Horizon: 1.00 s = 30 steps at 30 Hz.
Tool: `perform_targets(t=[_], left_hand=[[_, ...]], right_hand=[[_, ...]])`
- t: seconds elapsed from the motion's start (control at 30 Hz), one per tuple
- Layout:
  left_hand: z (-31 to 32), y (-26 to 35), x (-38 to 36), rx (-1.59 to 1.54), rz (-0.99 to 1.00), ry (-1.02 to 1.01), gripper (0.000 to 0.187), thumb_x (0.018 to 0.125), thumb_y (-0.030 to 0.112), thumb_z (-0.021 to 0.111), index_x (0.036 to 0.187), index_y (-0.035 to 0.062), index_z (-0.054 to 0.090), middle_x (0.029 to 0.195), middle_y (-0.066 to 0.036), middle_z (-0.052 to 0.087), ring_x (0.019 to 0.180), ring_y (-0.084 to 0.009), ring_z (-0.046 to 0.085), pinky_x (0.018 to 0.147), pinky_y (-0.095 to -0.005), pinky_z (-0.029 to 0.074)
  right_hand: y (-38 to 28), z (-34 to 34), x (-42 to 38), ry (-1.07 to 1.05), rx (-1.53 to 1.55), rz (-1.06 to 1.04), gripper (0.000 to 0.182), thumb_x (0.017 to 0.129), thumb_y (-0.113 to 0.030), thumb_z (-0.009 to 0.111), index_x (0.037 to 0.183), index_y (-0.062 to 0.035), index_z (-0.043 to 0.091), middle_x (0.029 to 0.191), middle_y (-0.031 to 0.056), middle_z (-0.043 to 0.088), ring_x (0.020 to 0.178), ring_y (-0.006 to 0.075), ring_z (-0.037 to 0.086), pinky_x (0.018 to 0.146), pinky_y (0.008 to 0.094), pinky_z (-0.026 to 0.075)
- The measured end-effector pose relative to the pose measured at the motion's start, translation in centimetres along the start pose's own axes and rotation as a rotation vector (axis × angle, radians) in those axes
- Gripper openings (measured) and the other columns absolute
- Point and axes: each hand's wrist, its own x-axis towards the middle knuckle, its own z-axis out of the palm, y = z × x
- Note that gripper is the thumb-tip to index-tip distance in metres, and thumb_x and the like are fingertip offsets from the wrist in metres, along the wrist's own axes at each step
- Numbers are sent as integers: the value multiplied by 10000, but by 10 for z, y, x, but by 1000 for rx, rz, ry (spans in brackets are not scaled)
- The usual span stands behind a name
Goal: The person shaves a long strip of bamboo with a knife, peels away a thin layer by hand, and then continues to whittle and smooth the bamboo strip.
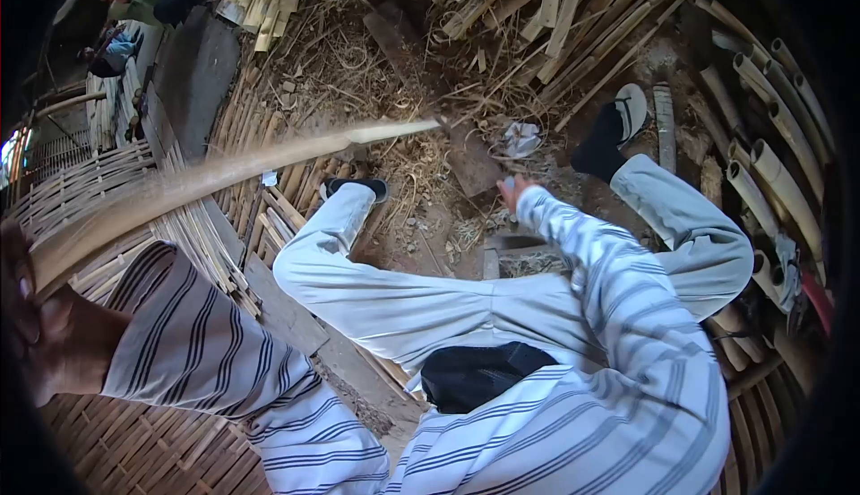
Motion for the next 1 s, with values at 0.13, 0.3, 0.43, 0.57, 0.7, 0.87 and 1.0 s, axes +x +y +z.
perform_targets(t=[0.13, 0.3, 0.43, 0.57, 0.7, 0.87, 1.0], left_hand=[[12, -2, 3, 27, -8, 88, 449, 869, 194, 329, 421, 193, 290, 300, 53, 290, 196, -60, 277, 199, -211, 303], [40, 6, -21, 412, 99, 604, 456, 876, 205, 333, 421, 201, 295, 298, 62, 293, 199, -47, 285, 202, -209, 314], [-14, 7, -23, 48, -20, 135, 427, 862, 177, 314, 435, 187, 299, 312, 55, 304, 210, -53, 295, 223, -215, 336], [-19, 3, -32, 269, 91, 238, 417, 856, 166, 295, 439, 185, 298, 319, 56, 277, 217, -53, 282, 227, -211, 333], [-15, 4, -30, 162, 46, 224, 416, 862, 170, 290, 447, 196, 271, 325, 66, 256, 217, -48, 242, 213, -212, 310], [2, 3, -25, 212, 33, 401, 435, 875, 219, 333, 449, 211, 246, 341, 81, 242, 215, -41, 202, 185, -186, 243], [-5, 6, -35, 197, 31, 467, 434, 877, 228, 349, 455, 212, 245, 345, 89, 222, 217, -37, 198, 192, -187, 244]], right_hand=[[8, 15, 0, -144, -4, 159, 595, 852, -538, 448, 1204, -59, 462, 1075, 314, 526, 982, 468, 521, 863, 509, 420], [-2, -30, -1, -110, -56, 20, 602, 859, -542, 425, 1129, -11, 511, 935, 291, 587, 942, 448, 550, 831, 481, 448], [-25, -59, -19, 138, 348, -281, 526, 858, -487, 485, 1107, -24, 507, 934, 267, 601, 745, 477, 582, 692, 474, 496], [-48, -56, -25, 274, 349, -261, 489, 855, -469, 504, 1053, -22, 524, 859, 268, 603, 678, 488, 573, 621, 480, 493], [4, 10, -15, 19, -199, 76, 606, 856, -551, 419, 1068, 4, 537, 921, 308, 587, 889, 456, 569, 772, 488, 466], [4, -9, -4, -156, -74, 127, 685, 835, -590, 412, 1139, 15, 517, 1087, 322, 541, 1015, 447, 538, 877, 467, 435], [16, -14, 5, -111, -80, 14, 668, 838, -588, 412, 1107, 11, 535, 980, 305, 582, 950, 437, 565, 829, 465, 451]])
